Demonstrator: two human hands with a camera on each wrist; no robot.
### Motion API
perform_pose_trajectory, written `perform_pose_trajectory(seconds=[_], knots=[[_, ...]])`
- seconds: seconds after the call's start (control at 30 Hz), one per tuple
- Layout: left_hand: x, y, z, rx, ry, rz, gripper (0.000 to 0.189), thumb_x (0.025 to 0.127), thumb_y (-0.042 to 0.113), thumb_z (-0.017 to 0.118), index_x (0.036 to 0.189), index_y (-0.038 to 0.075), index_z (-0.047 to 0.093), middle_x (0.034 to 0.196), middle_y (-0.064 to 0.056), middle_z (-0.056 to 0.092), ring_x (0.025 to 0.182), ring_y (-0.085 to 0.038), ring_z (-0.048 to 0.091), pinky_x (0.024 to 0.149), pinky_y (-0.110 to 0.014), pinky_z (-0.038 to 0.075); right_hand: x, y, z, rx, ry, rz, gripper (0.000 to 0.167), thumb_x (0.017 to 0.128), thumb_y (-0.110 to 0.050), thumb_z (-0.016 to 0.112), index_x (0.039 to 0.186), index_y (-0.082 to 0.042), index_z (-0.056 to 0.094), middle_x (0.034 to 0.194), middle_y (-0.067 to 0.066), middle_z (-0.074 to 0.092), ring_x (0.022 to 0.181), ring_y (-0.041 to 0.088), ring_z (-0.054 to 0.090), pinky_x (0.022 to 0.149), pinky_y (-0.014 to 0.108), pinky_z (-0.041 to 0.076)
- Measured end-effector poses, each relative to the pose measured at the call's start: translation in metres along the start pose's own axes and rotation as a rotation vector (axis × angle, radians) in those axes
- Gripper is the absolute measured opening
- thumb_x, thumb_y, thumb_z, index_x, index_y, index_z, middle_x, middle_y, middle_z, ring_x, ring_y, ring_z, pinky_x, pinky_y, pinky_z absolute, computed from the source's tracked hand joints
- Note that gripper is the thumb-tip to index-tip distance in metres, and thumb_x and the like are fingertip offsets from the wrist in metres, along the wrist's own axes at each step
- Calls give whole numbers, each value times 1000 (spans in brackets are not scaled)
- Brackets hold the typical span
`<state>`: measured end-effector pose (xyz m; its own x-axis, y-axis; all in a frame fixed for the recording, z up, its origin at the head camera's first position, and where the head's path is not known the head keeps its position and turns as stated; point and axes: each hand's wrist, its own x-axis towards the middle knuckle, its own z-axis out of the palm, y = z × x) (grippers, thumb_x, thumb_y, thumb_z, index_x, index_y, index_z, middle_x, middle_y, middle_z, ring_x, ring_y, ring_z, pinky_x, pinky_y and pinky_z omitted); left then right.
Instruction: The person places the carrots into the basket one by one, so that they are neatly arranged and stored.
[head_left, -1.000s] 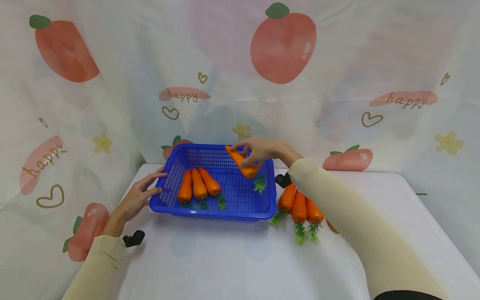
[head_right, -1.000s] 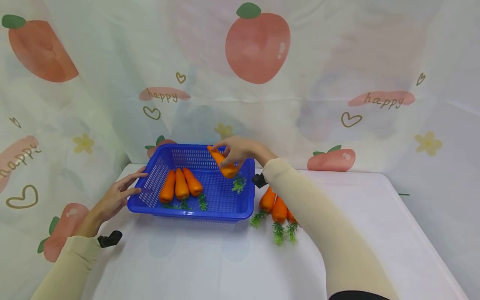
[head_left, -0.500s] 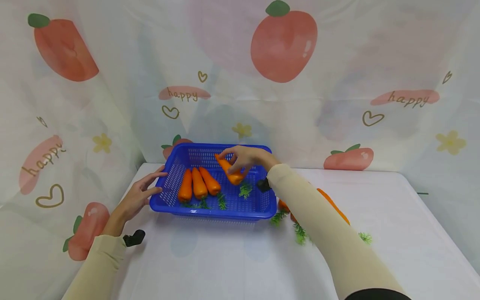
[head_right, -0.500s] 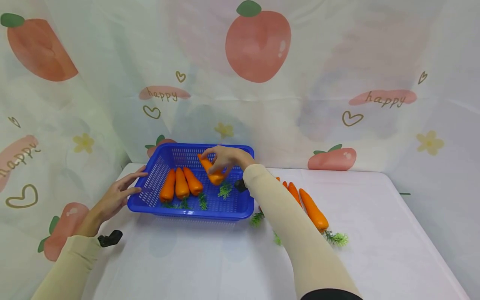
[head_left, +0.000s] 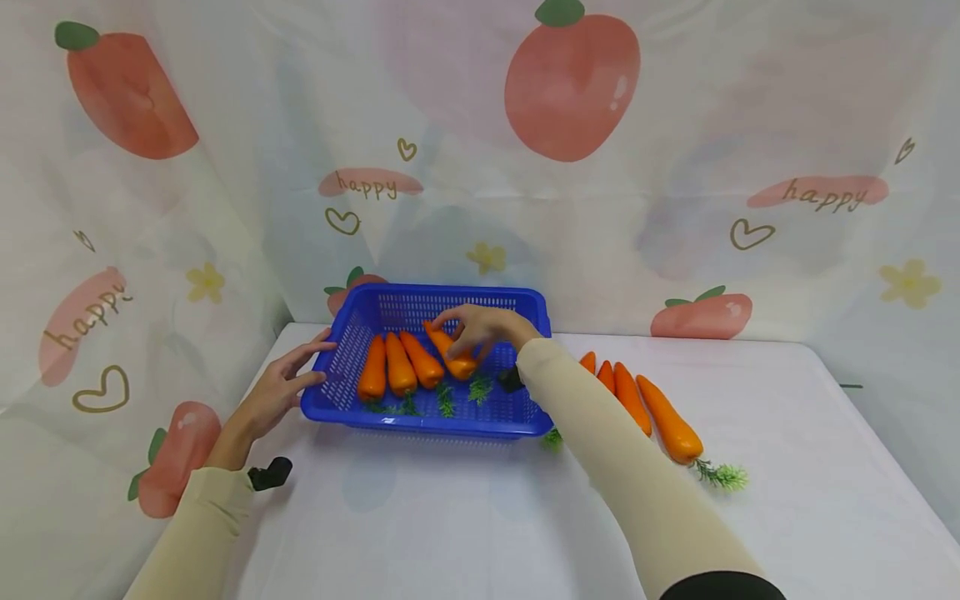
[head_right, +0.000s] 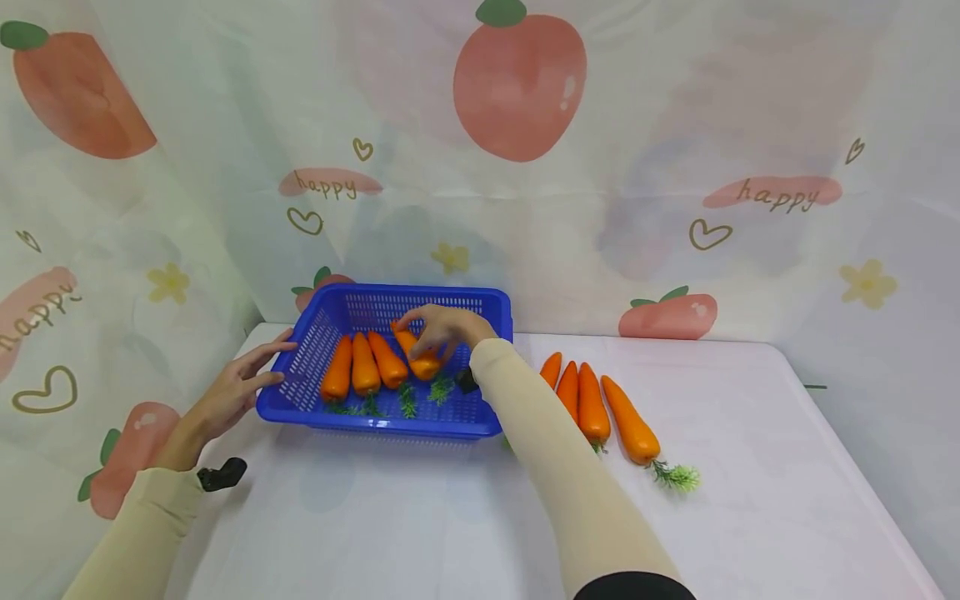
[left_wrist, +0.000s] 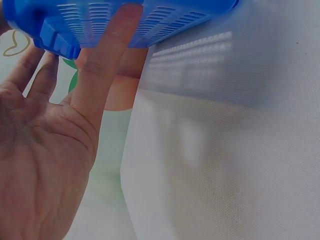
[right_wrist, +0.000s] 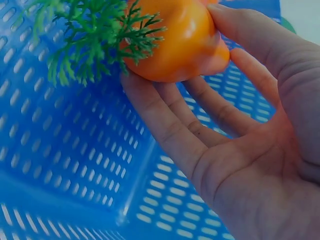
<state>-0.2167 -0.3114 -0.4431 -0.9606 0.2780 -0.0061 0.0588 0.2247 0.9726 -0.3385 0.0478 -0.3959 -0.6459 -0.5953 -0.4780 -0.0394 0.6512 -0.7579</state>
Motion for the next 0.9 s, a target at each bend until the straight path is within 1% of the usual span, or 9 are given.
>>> perform_pose_trajectory(seconds=[0.13, 0.27, 0.6, 0.9], knots=[[0, 0, 0, -3, -5, 5, 55, 103, 17, 61, 155, 12, 45, 172, 5, 14, 154, -46, 14, 93, -61, 52, 7, 2, 5, -20, 0, -1, 68, 93, -13, 77, 153, -26, 49, 150, 21, 47, 128, 33, 57, 82, 40, 62], [0, -1, 0, -2, -7, 12, 53, 103, 16, 61, 154, 12, 46, 172, 5, 15, 154, -46, 14, 93, -61, 52, 9, 2, 9, -15, 1, 0, 67, 93, -12, 77, 153, -25, 50, 152, 21, 47, 131, 34, 55, 83, 41, 62], [0, 0, -1, -2, -6, 6, 53, 103, 15, 61, 154, 11, 46, 173, 4, 14, 154, -46, 14, 94, -61, 52, 15, 2, 15, -18, -2, -1, 66, 93, -14, 77, 152, -25, 52, 150, 20, 48, 126, 32, 57, 82, 43, 62], [0, 1, -2, 3, -5, 0, 53, 103, 14, 59, 154, 10, 45, 173, 3, 14, 154, -46, 14, 94, -60, 52, 22, 3, 20, -12, 5, 12, 68, 91, -14, 79, 153, -26, 51, 148, 20, 50, 127, 32, 56, 85, 42, 62]])
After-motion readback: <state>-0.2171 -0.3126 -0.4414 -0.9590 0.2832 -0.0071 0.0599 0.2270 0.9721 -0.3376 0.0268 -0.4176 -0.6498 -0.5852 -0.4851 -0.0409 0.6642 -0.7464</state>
